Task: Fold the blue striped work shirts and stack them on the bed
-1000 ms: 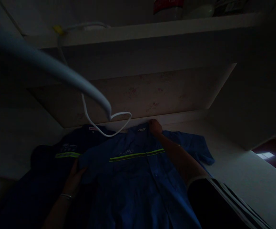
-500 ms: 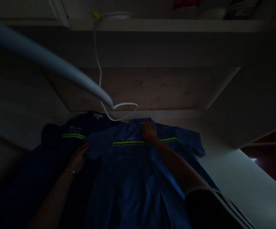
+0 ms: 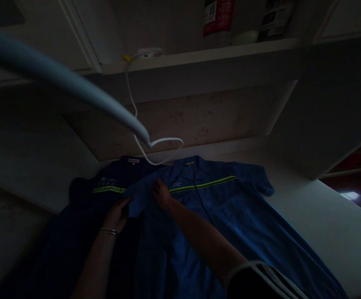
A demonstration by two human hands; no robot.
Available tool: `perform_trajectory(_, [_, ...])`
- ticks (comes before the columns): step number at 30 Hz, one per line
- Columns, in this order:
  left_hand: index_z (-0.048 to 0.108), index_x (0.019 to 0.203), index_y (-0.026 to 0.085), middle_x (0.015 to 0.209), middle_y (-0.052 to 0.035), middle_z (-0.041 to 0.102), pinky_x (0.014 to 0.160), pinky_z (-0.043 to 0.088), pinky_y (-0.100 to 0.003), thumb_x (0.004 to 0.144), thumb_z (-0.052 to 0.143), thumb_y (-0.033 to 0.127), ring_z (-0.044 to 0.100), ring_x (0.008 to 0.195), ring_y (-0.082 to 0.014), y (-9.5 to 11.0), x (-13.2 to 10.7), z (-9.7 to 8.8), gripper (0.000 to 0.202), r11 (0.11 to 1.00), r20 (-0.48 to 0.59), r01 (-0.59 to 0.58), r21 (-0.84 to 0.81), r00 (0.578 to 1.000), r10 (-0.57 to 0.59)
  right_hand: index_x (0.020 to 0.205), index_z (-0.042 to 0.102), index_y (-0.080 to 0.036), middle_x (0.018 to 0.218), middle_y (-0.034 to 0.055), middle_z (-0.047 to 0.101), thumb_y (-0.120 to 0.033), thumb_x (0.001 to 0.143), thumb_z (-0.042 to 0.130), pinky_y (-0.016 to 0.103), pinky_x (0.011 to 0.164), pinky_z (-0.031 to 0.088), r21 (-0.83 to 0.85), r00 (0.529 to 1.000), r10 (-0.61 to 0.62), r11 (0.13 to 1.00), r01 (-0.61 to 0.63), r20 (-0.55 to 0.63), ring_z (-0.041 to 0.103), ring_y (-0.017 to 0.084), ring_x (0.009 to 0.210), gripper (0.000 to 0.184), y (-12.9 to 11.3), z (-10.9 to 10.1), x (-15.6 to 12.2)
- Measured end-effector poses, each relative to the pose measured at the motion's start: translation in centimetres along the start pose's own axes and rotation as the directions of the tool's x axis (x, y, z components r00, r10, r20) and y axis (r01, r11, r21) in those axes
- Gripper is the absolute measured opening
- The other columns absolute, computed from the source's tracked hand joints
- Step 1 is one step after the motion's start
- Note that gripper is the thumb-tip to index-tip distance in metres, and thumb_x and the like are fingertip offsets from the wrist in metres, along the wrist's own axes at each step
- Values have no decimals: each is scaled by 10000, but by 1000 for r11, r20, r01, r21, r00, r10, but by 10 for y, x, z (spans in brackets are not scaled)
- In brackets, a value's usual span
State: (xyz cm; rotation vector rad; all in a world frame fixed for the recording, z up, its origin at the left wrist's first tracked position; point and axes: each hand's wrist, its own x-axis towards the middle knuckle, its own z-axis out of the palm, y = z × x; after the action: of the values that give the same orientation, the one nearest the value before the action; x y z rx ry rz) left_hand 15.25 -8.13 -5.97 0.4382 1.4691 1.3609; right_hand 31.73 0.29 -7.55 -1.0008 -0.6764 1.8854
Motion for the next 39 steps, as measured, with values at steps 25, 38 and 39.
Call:
perform_trajectory(25, [763,967,255,1037,-42,750,912,471,-323,805,640,365,665,970,-230,-8,-83,167,232,513,827,-757,405,543,148,1207,543,-269,1312,60,601,-466,925,356,362,889,524,-101,992,-102,990,94,-69,609,205,1127,391,-31,-139,-91])
perform_trajectory(38, [687,1031,212,1128,-163,625,971,369,-441,742,700,459,560,1059,-339,-54,-78,111,381,188,436,-614,767,713,550,1392,512,-245,1443,100,461,-302,784,673,408,1121,330,-886,839,-416,143,442,351,447,254,1316,631,-80,-133,-45])
perform_trajectory(39, [676,1048,213,1118,-158,627,944,377,-443,772,659,512,564,1041,-333,-61,-89,111,407,97,444,-586,804,702,557,1393,516,-258,1465,98,444,-276,754,707,418,1125,323,-857,816,-318,23,515,482,428,264,1337,668,-83,-130,-40])
